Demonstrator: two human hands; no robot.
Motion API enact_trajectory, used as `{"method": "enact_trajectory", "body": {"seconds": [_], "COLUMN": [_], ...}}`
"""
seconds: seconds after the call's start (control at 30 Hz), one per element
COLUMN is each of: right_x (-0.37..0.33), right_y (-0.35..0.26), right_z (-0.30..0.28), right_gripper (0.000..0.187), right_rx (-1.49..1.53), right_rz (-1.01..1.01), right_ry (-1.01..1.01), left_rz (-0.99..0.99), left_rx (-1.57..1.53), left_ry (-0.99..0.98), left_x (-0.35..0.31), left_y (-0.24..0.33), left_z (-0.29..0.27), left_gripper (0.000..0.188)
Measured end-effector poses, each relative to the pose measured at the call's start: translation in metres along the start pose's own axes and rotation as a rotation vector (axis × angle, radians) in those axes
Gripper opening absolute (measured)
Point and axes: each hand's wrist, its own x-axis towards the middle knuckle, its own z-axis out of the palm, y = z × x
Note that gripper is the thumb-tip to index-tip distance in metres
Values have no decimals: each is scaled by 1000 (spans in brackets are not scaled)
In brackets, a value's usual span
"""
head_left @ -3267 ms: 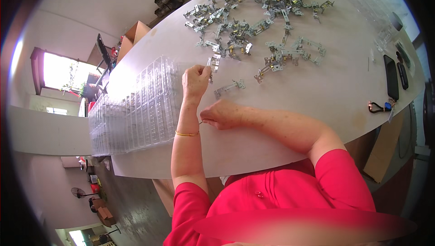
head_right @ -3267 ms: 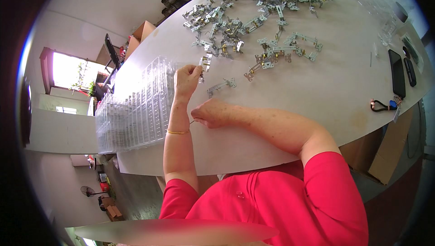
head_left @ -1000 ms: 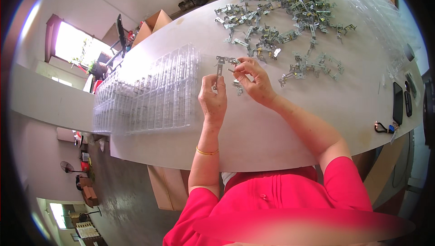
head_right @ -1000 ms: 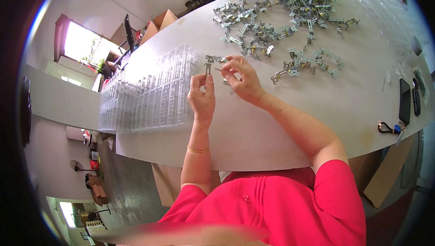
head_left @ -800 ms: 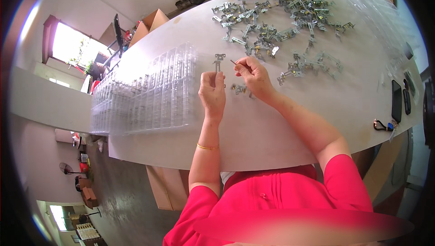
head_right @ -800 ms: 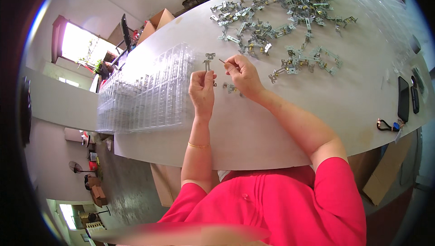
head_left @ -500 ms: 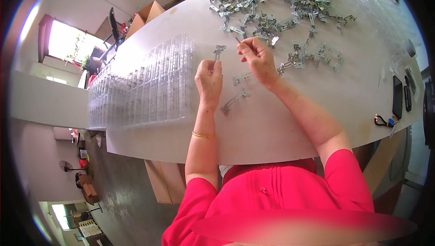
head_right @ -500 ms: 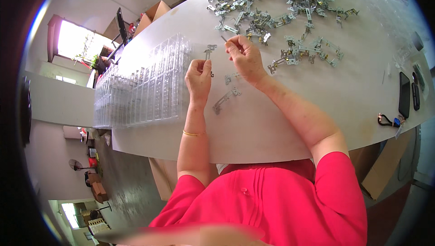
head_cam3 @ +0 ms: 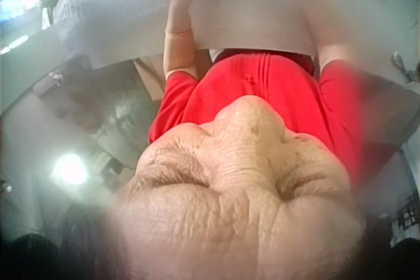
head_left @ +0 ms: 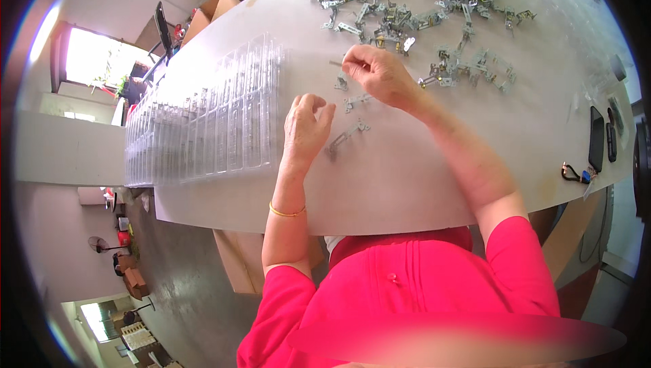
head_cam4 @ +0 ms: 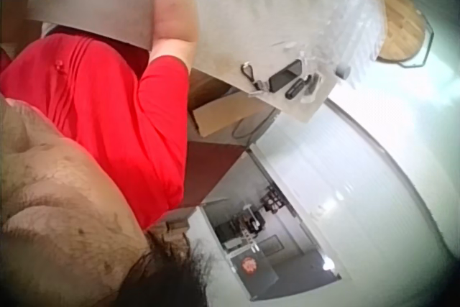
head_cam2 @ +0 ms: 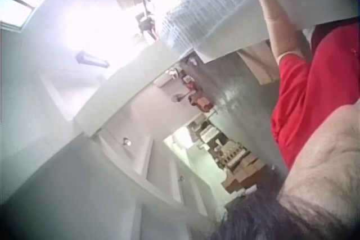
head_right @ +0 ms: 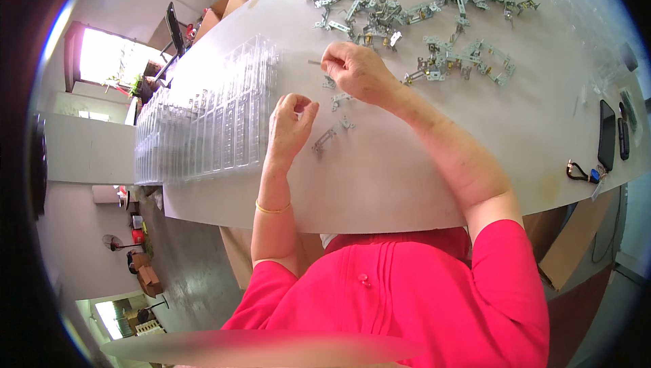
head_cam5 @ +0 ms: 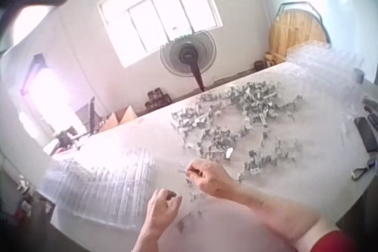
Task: Assembling small metal hinge components and placing them into a plastic organizational tray.
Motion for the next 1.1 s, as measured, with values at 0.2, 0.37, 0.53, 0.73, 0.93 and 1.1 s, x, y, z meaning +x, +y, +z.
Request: {"method": "enact_trajectory", "body": {"seconds": [0.2, 0.37, 0.53, 0.73, 0.93, 1.1], "right_x": [-5, -9, -6, 1, -12, -28], "right_y": [3, 11, 17, 0, -3, -9], "right_z": [-3, 0, -6, -13, 3, 8], "right_gripper": [11, 13, 10, 8, 9, 9], "right_rx": [-440, -715, -955, -552, -168, -182], "right_rz": [-162, -150, -150, -118, -46, 70], "right_ry": [-409, -488, -320, 73, 93, 14], "left_rz": [14, 19, -59, -265, -359, -390], "left_rx": [-84, -66, -269, -1012, -1305, -1381], "left_ry": [-207, -294, -203, -194, -230, -200], "left_x": [-28, -28, -17, 10, 12, 11], "left_y": [6, 5, 5, -4, -13, -19], "left_z": [-6, 2, 7, 16, 29, 30], "left_gripper": [29, 24, 19, 21, 22, 25]}}
